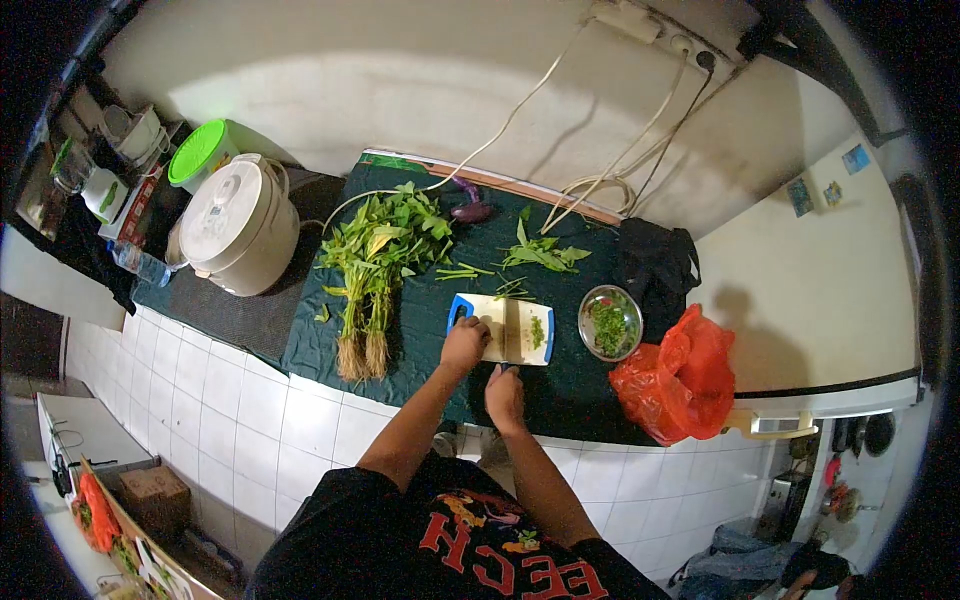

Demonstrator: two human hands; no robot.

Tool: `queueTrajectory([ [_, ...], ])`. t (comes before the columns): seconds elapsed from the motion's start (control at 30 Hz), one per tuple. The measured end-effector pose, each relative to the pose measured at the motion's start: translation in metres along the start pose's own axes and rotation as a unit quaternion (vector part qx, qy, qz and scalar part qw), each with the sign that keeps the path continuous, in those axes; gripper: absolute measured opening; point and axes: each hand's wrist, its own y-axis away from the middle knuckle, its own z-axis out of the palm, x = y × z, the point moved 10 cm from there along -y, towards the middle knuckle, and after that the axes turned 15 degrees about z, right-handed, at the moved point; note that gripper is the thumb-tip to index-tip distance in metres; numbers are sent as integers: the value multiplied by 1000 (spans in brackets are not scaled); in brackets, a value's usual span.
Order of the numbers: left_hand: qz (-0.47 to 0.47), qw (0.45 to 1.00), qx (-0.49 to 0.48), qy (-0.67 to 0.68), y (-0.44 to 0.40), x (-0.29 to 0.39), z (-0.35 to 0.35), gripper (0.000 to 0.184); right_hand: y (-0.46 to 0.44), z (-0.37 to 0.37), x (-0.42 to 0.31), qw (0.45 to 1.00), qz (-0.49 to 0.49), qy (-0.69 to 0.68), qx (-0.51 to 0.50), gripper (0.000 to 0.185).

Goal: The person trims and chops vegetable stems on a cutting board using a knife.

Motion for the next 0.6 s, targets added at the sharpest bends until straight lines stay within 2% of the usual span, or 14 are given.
queueTrajectory([
  [0.1, 20, 999, 13, -25, 2, 5, -2, 13, -10, -2, -12, 1000, -23, 15, -10, 37],
  [0.33, 41, 998, 23, -48, 2, 9, -4, 12, -5, -1, -11, 999, -10, 35, -3, 36],
  [0.53, 40, 996, -20, -78, 4, 11, 3, 12, -16, -1, -24, 998, -55, 5, 7, 36],
  [0.6, 67, 994, 53, -70, 7, 17, -10, 11, -20, 0, -22, 999, -31, 16, -4, 35],
])
